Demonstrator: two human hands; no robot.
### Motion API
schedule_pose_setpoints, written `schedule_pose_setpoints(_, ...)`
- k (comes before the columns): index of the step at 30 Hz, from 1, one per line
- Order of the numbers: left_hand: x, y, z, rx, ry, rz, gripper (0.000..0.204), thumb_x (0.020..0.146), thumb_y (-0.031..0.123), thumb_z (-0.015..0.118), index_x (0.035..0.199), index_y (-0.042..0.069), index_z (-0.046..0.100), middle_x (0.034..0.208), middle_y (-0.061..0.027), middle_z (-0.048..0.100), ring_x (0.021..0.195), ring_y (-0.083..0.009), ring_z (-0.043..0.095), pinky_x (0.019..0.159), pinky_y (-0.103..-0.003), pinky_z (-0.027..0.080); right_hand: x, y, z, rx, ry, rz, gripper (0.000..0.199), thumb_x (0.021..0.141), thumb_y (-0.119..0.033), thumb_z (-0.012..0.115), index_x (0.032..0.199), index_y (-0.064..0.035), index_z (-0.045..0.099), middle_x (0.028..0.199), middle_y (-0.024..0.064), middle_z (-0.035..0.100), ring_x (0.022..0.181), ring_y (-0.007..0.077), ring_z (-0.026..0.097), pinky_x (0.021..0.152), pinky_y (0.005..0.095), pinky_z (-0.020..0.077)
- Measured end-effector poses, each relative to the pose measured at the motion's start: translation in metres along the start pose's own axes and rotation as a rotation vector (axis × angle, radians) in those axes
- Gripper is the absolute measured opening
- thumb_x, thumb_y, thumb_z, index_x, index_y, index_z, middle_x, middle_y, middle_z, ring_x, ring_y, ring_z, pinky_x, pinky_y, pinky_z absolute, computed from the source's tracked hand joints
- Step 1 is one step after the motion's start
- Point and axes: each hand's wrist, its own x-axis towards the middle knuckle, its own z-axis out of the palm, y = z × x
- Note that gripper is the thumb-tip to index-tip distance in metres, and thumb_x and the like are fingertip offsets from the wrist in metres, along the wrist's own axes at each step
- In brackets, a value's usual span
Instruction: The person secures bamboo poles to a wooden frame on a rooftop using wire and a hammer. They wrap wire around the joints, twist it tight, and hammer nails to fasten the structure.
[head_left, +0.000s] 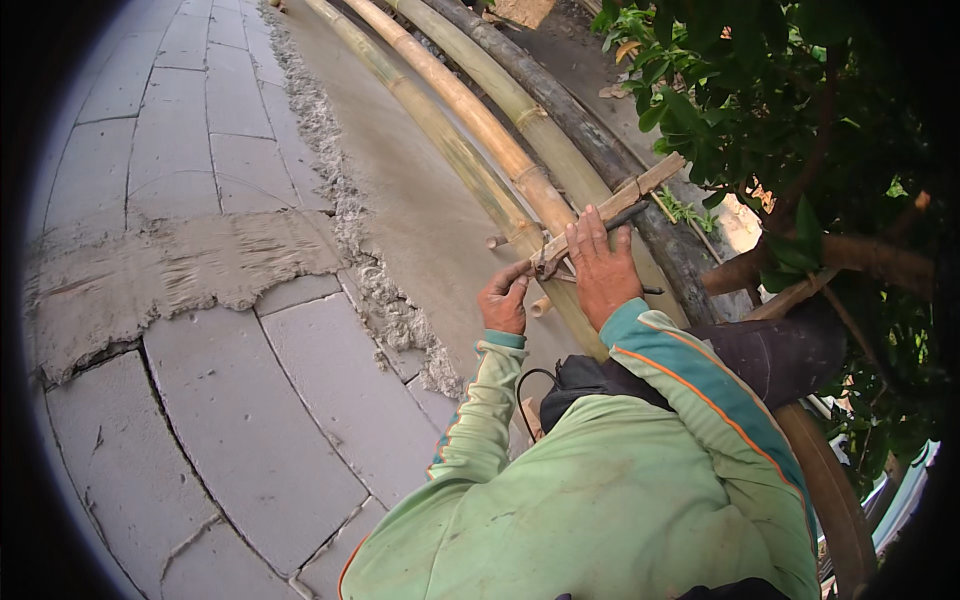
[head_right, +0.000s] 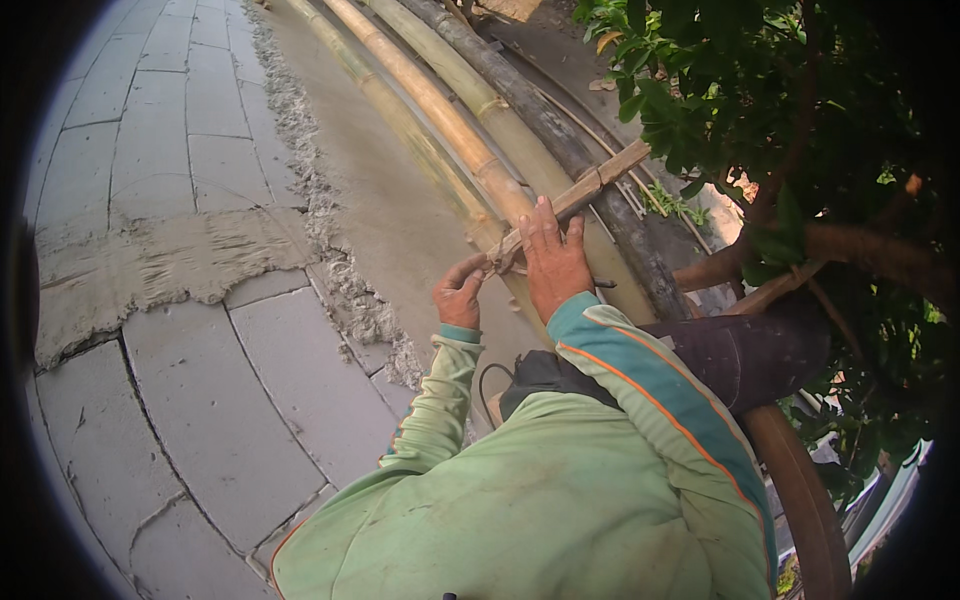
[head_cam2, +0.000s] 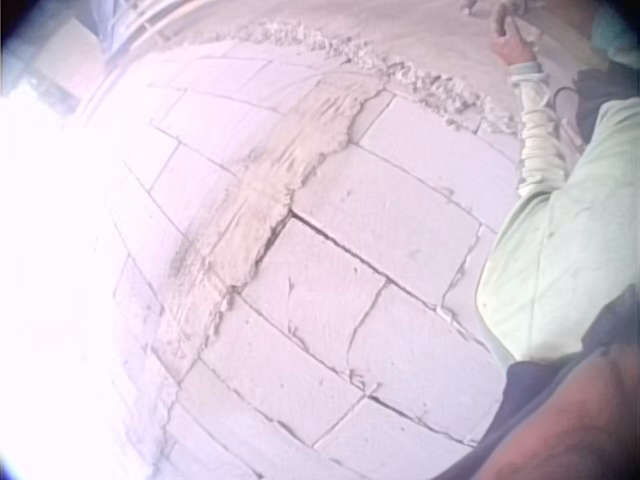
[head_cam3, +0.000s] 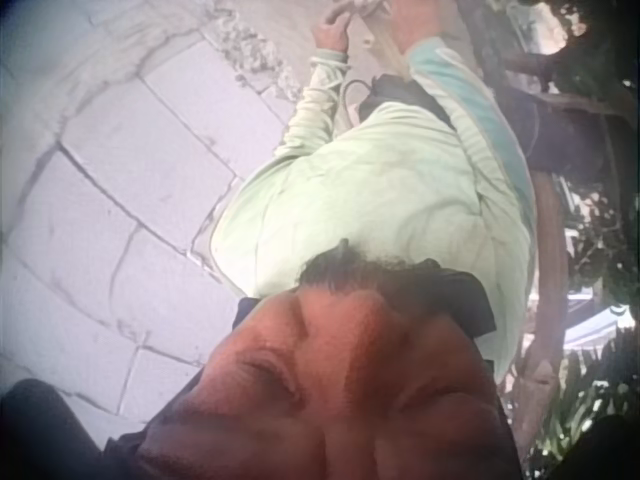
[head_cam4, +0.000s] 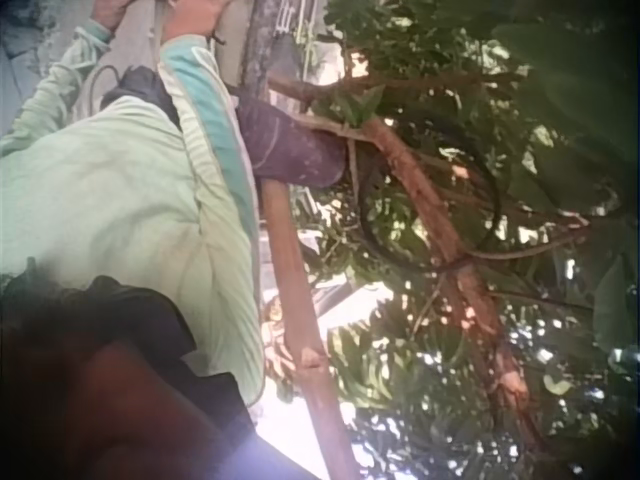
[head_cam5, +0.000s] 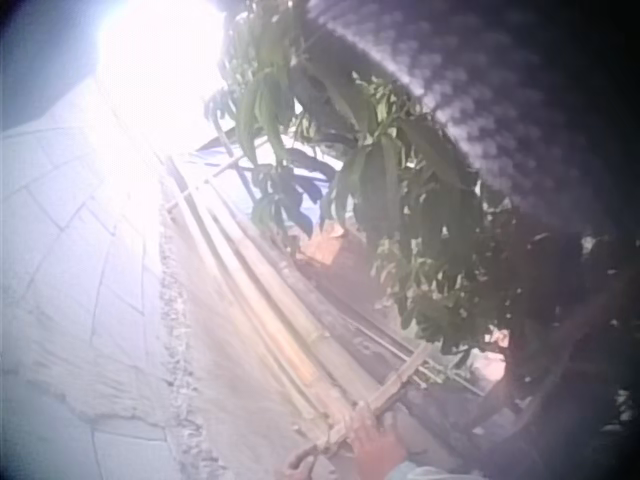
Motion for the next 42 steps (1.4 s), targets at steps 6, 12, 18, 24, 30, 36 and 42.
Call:
schedule_pose_setpoints(6, -0.002, 0.009, -0.001, -0.045, -0.100, -0.008, 0.032, 0.093, -0.004, 0.060, 0.123, -0.010, 0.065, 0.110, -0.0175, 0.074, 0.104, -0.0223, 0.070, 0.098, -0.035, 0.053, 0.002, -0.009, -0.019, -0.065, -0.058, 0.014, 0.058, 0.102, -0.032, 0.045, 0.154, -0.0058, 0.040, 0.155, 0.0162, 0.042, 0.149, 0.0359, 0.027, 0.111, 0.0609, 0.0288)
schedule_pose_setpoints(12, 0.007, 0.016, -0.012, 0.066, -0.111, 0.071, 0.058, 0.085, 0.003, 0.068, 0.140, -0.002, 0.054, 0.127, -0.0201, 0.067, 0.121, -0.0272, 0.062, 0.106, -0.041, 0.048, 0.010, 0.001, -0.035, 0.069, -0.350, -0.113, 0.030, 0.100, -0.025, 0.049, 0.116, -0.0079, 0.067, 0.117, 0.0089, 0.069, 0.119, 0.0287, 0.061, 0.095, 0.0523, 0.0409)
schedule_pose_setpoints(18, 0.023, 0.041, -0.008, 1.086, -0.308, 0.296, 0.104, 0.065, 0.020, 0.088, 0.156, 0.022, 0.039, 0.159, -0.0226, 0.029, 0.146, -0.0424, 0.033, 0.114, -0.054, 0.037, -0.001, 0.024, 0.016, 0.728, -0.574, 0.076, 0.031, 0.094, -0.024, 0.063, 0.116, -0.0014, 0.063, 0.110, 0.0198, 0.072, 0.104, 0.0399, 0.070, 0.086, 0.0487, 0.0543)
schedule_pose_setpoints(24, 0.056, 0.031, -0.010, 1.279, -0.547, 0.463, 0.104, 0.062, 0.038, 0.094, 0.153, 0.037, 0.044, 0.166, -0.0198, 0.016, 0.152, -0.0461, 0.019, 0.116, -0.061, 0.028, -0.005, 0.025, 0.013, 0.884, -0.552, -0.082, 0.045, 0.088, -0.018, 0.074, 0.124, 0.0000, 0.052, 0.109, 0.0215, 0.072, 0.105, 0.0408, 0.069, 0.090, 0.0511, 0.0539)
schedule_pose_setpoints(30, 0.074, 0.009, -0.014, 1.210, -0.590, 0.600, 0.086, 0.067, 0.040, 0.091, 0.145, 0.032, 0.054, 0.166, -0.0186, 0.020, 0.153, -0.0471, 0.017, 0.116, -0.060, 0.030, 0.006, 0.050, 0.031, 1.471, -1.043, -0.054, 0.054, 0.080, -0.016, 0.083, 0.121, -0.0003, 0.051, 0.099, 0.0206, 0.072, 0.094, 0.0336, 0.073, 0.081, 0.0462, 0.0573)
schedule_pose_setpoints(36, 0.072, 0.009, -0.009, 1.222, -0.590, 0.517, 0.080, 0.070, 0.033, 0.089, 0.143, 0.027, 0.056, 0.165, -0.0188, 0.022, 0.153, -0.0464, 0.019, 0.114, -0.060, 0.034, -0.011, 0.029, 0.011, 0.546, -0.301, -0.107, 0.031, 0.088, -0.017, 0.070, 0.115, -0.0058, 0.059, 0.089, 0.0103, 0.069, 0.088, 0.0269, 0.071, 0.075, 0.0438, 0.0564)
schedule_pose_setpoints(42, 0.068, 0.008, -0.006, 1.175, -0.553, 0.513, 0.083, 0.069, 0.024, 0.089, 0.144, 0.028, 0.053, 0.167, -0.0189, 0.018, 0.153, -0.0448, 0.018, 0.113, -0.056, 0.039, -0.004, 0.043, -0.008, 0.114, 0.376, -0.251, 0.023, 0.096, -0.024, 0.056, 0.109, -0.0076, 0.067, 0.091, 0.0095, 0.068, 0.099, 0.0304, 0.068, 0.082, 0.0482, 0.0539)
